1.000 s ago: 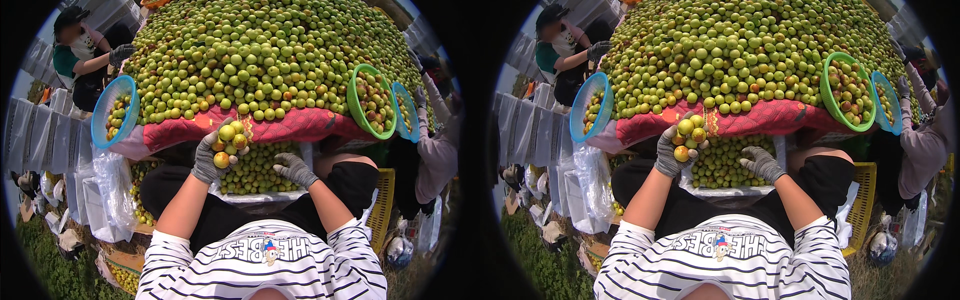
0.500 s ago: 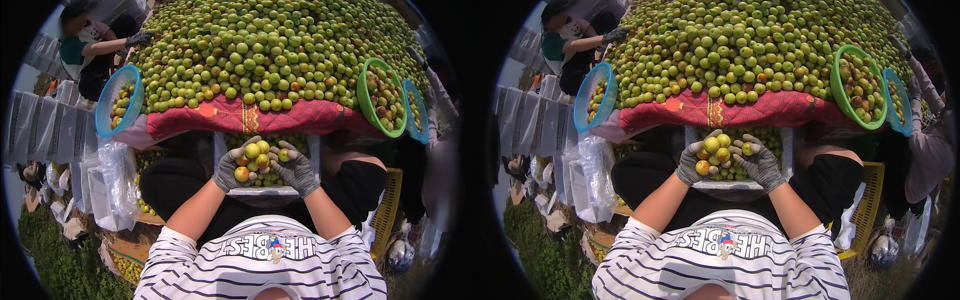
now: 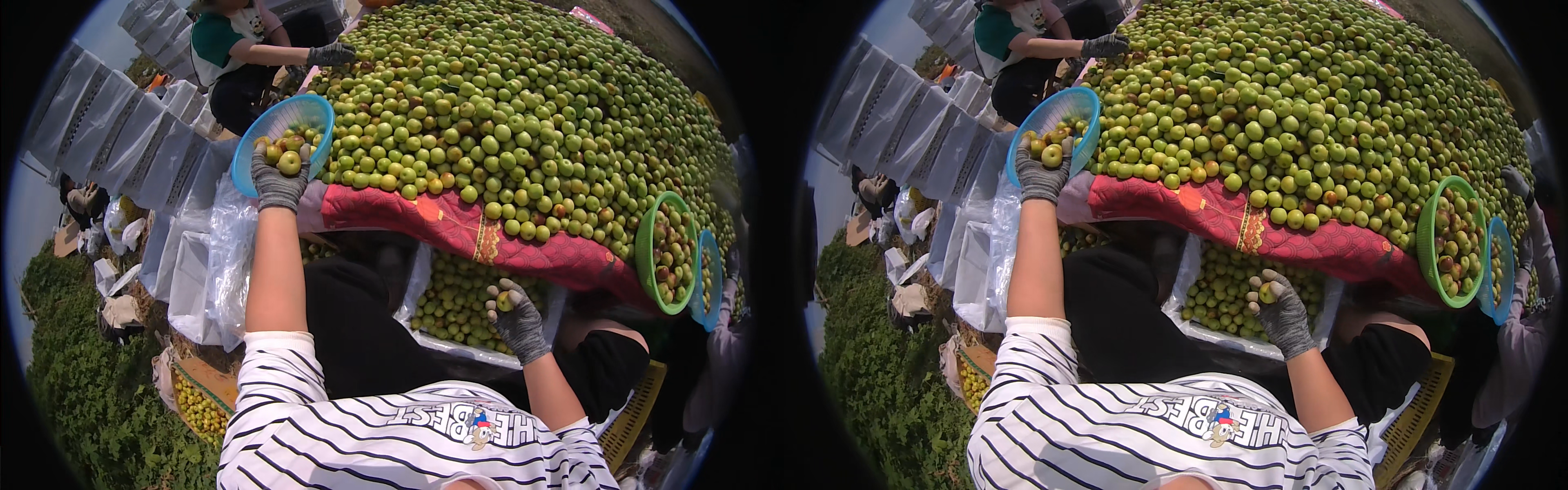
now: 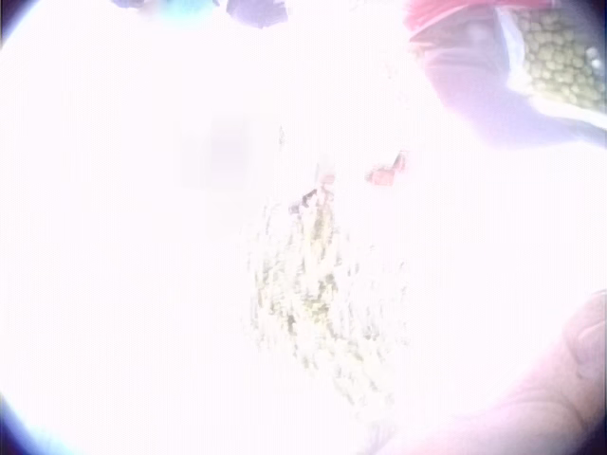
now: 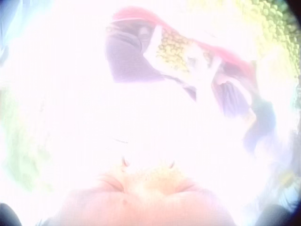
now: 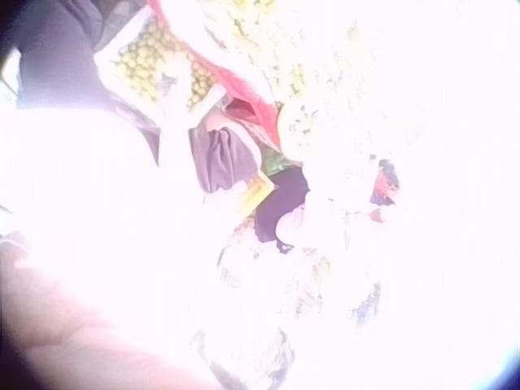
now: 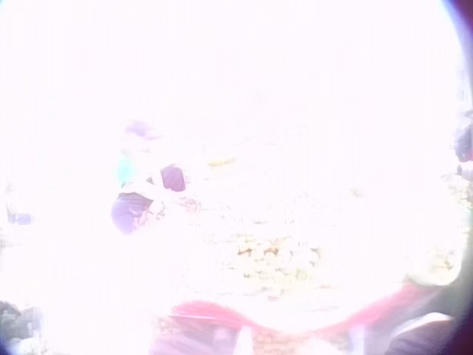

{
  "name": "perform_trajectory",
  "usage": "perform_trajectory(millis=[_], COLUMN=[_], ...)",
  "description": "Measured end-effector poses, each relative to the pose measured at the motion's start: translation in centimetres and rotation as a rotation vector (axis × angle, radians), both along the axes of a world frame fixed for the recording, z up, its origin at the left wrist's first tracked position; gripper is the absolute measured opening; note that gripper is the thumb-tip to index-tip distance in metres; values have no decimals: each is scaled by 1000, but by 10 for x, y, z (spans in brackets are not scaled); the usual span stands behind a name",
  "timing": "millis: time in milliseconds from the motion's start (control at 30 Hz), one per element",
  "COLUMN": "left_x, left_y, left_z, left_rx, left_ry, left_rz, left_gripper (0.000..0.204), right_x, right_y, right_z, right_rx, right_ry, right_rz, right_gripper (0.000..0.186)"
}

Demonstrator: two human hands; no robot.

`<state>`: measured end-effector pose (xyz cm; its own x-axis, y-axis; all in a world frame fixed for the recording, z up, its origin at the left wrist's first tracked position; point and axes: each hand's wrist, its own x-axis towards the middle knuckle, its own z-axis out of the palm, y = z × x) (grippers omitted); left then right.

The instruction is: The person sits at a table covered with a red cloth and sorts green olives by hand, picking them from a large pile and placing them into a white plastic container. Other workers are visible in the background performing similar tasks.

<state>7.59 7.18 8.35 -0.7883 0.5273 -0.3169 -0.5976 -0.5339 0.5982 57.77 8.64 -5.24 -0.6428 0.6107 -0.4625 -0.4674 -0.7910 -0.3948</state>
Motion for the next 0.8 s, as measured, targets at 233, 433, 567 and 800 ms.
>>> perform_trajectory(millis=[233, 433, 567, 800], left_x=[9, 132, 207, 288], left_y=[-3, 18, 52, 97], left_z=[2, -24, -53, -94], left_rx=[20, -253, -465, -769], left_ry=[-29, 521, 1094, 1600], left_rz=[-13, -720, -1291, -1068], left_gripper=[58, 39, 51, 104], right_x=[4, 5, 11, -4], right_y=[1, 22, 57, 140], right_z=[23, 37, 38, 18], right_rx=[177, 796, 1259, 877], right_ry=[-169, -747, -1145, -1232], right_rz=[10, 51, -110, -20], right_gripper=[43, 45, 47, 50])
